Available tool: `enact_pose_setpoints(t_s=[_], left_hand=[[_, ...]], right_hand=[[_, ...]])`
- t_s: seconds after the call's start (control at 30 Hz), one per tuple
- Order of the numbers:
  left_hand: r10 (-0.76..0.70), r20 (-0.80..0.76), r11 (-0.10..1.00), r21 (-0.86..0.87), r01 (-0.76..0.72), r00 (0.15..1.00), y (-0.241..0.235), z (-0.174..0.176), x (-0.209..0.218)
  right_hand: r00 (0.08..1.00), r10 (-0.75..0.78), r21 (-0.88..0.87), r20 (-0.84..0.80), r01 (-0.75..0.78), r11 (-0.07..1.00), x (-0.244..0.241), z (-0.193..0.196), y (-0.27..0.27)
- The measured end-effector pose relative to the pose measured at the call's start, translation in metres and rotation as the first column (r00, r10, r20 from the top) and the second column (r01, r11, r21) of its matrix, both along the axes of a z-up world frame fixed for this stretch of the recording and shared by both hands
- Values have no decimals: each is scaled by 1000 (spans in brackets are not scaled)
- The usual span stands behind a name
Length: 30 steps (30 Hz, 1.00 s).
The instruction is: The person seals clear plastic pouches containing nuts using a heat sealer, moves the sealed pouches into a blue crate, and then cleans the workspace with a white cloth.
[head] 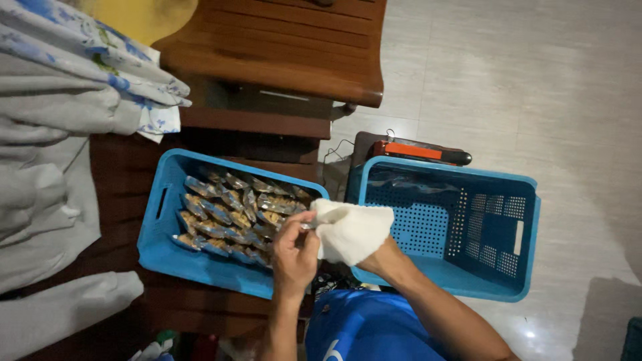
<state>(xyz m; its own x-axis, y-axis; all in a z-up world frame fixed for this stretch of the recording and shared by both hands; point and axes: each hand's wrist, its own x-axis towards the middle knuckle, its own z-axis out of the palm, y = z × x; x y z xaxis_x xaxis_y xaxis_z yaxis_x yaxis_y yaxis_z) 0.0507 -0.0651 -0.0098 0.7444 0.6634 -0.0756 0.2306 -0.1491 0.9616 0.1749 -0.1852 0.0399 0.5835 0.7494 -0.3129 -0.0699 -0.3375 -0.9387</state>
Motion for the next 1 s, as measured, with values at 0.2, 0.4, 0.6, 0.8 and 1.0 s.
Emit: enact_pose_setpoints(t_s=[0.2, 0.4, 0.6, 0.8, 1.0], left_hand=[[-39, 11, 951, 309, 34, 999, -4, 28, 11], [-122, 67, 952, 291, 98, 990, -37, 48, 41], [-165, 43, 974, -150, 169, 985, -98, 35, 77], [-157, 80, 921, -348, 175, 984, -193, -75, 97], [24, -145, 566, -814, -133, 989, -301, -237, 135]], right_hand=[[998, -55, 14, -25, 55, 998, 6, 2, -14], [990, -144, 25, 1, 143, 989, 17, -6, -50], [712, -450, -114, -538, 468, 876, 47, -21, -152], [798, -110, -52, 592, 174, 983, 78, -10, -237], [932, -233, -91, 277, 267, 959, 106, 1, -274]])
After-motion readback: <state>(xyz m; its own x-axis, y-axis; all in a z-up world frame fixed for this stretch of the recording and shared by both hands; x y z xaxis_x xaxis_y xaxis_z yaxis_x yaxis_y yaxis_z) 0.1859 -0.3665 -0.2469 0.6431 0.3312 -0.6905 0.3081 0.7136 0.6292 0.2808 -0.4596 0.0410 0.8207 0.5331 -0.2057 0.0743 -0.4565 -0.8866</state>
